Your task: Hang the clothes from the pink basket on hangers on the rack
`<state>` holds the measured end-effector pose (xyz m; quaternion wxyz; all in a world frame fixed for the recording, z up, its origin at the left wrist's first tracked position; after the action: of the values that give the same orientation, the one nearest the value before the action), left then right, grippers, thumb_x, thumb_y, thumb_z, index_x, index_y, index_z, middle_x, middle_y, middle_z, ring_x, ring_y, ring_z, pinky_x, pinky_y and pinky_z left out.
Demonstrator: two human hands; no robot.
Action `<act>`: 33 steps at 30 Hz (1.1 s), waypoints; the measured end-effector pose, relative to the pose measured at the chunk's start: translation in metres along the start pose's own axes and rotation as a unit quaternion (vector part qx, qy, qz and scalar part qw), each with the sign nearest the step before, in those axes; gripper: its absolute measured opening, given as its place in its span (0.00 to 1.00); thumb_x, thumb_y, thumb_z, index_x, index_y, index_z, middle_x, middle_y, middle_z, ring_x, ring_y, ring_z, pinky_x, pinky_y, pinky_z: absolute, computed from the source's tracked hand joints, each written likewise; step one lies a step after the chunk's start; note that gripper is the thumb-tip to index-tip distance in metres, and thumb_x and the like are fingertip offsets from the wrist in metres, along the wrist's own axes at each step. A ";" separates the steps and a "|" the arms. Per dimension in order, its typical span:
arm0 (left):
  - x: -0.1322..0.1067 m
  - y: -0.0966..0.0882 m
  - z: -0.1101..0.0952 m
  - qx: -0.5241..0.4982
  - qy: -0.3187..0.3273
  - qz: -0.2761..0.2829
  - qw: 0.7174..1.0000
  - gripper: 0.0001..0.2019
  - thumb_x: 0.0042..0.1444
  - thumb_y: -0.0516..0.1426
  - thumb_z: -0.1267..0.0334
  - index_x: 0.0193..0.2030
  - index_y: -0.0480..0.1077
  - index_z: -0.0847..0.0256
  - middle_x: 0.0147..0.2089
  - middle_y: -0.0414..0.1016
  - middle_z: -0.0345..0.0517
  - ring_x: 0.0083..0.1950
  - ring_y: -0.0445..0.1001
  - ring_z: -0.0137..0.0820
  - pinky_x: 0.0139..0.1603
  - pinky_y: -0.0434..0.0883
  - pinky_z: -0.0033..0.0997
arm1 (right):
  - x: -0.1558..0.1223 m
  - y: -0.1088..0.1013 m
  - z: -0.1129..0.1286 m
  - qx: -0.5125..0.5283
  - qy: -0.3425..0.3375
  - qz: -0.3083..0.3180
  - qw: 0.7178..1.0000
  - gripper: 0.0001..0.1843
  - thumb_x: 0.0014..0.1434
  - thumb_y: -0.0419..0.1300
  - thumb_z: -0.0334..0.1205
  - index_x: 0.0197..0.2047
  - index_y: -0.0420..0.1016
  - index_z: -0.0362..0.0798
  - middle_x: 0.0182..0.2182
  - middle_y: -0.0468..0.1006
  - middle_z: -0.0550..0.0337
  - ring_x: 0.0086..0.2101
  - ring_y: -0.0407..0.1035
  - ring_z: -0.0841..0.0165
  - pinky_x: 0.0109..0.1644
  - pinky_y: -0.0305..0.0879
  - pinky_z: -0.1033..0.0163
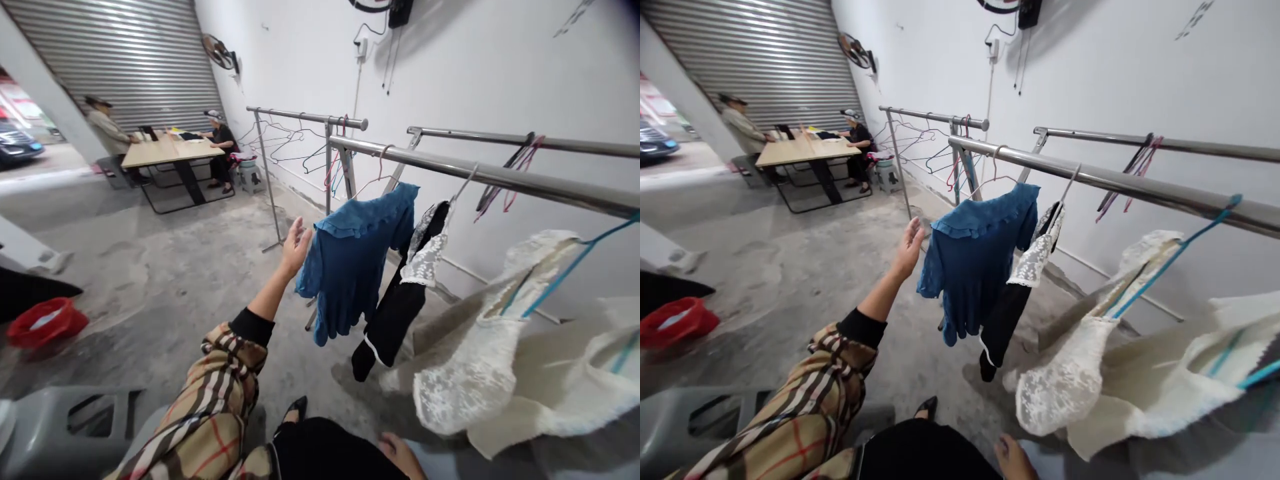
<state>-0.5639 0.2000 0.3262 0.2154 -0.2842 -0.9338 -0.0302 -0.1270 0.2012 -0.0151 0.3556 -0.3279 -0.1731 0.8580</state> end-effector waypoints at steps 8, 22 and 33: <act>0.053 0.100 0.020 -0.227 -0.110 0.385 0.888 0.32 0.58 0.51 0.39 0.61 0.66 0.58 0.57 0.74 0.51 0.58 0.71 0.44 0.61 0.65 0.46 | 0.019 0.034 0.129 0.103 -0.056 -0.012 0.993 0.19 0.45 0.53 0.54 0.35 0.81 0.61 0.38 0.82 0.59 0.45 0.76 0.49 0.52 0.68 0.49; 0.050 0.172 -0.029 -0.169 0.061 0.500 0.847 0.33 0.51 0.59 0.40 0.53 0.68 0.67 0.46 0.74 0.50 0.49 0.72 0.39 0.53 0.69 0.40 | 0.019 -0.087 0.326 0.230 -0.211 -0.142 0.939 0.27 0.61 0.55 0.54 0.55 0.71 0.44 0.42 0.78 0.49 0.42 0.73 0.63 0.52 0.69 0.53; 0.002 0.144 -0.053 -0.062 -0.087 0.641 0.760 0.23 0.41 0.66 0.44 0.29 0.71 0.66 0.27 0.74 0.42 0.26 0.70 0.27 0.28 0.70 0.27 | 0.016 -0.119 0.411 0.185 -0.314 -0.294 0.883 0.14 0.62 0.56 0.43 0.50 0.67 0.49 0.34 0.73 0.59 0.30 0.69 0.68 0.36 0.68 0.62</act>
<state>-0.4668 0.3120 0.3661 0.0844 -0.8302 -0.5449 0.0820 -0.3576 0.2683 0.3389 0.5730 0.0970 -0.2022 0.7883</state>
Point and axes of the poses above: each hand's wrist, its own x-axis towards the middle knuckle, its own y-axis out of the palm, z = x × y, the point moved 9 cm from there along x, towards the middle knuckle
